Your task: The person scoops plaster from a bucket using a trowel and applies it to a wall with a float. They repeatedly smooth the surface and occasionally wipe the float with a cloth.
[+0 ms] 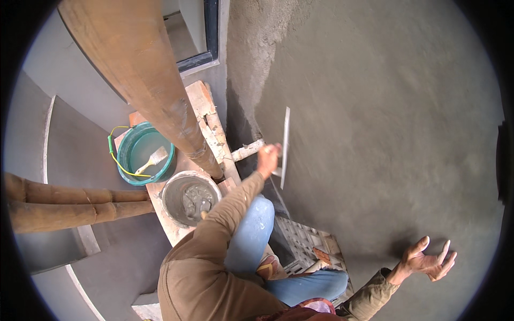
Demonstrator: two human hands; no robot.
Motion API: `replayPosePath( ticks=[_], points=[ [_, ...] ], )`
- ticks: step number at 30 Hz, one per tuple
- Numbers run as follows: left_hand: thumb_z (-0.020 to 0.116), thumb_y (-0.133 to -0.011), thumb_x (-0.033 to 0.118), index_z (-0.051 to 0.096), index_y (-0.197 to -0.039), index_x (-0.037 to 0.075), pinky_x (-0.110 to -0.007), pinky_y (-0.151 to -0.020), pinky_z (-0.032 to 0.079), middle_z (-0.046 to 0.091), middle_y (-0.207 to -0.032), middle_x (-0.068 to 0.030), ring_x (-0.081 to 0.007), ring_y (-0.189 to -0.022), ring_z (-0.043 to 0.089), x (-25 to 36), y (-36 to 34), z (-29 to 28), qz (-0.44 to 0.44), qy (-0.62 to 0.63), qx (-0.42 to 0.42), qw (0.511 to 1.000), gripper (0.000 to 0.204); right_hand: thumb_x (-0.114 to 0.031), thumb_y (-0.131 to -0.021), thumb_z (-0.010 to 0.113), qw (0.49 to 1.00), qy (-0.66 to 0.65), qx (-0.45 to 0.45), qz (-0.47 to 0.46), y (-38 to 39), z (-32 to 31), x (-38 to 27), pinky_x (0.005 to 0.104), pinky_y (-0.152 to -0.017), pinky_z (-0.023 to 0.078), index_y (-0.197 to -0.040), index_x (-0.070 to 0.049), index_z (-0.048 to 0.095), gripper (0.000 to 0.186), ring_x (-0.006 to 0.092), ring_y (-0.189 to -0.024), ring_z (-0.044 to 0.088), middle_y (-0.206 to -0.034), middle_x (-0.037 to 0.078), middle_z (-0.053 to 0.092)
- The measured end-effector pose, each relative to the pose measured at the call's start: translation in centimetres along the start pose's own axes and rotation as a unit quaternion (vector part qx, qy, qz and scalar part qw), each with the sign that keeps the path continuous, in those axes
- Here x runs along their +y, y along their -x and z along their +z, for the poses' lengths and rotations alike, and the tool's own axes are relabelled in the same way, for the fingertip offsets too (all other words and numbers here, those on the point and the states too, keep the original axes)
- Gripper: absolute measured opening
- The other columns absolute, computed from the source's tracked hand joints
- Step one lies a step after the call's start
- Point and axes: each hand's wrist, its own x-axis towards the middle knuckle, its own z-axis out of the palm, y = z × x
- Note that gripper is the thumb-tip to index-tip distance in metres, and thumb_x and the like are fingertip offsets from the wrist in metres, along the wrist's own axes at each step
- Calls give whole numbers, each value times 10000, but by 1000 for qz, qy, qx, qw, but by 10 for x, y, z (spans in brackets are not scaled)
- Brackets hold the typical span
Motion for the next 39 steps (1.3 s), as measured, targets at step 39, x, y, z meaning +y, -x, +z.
replayPosePath(
  ticks=[39],
  points=[
    [550, -955, 225, 610, -687, -3, -284, -486, 390, 566, -614, 9, -80, -552, 488, -3, 93, 61, -142, 111, -111, 977, 356, -586, -900, 579, 1000, -5, -8, -15, 2, 4, 3, 404, -1042, 333, -1190, -19, 615, 638, 248, -1243, 354, -1274, 114, 507]
  ],
)
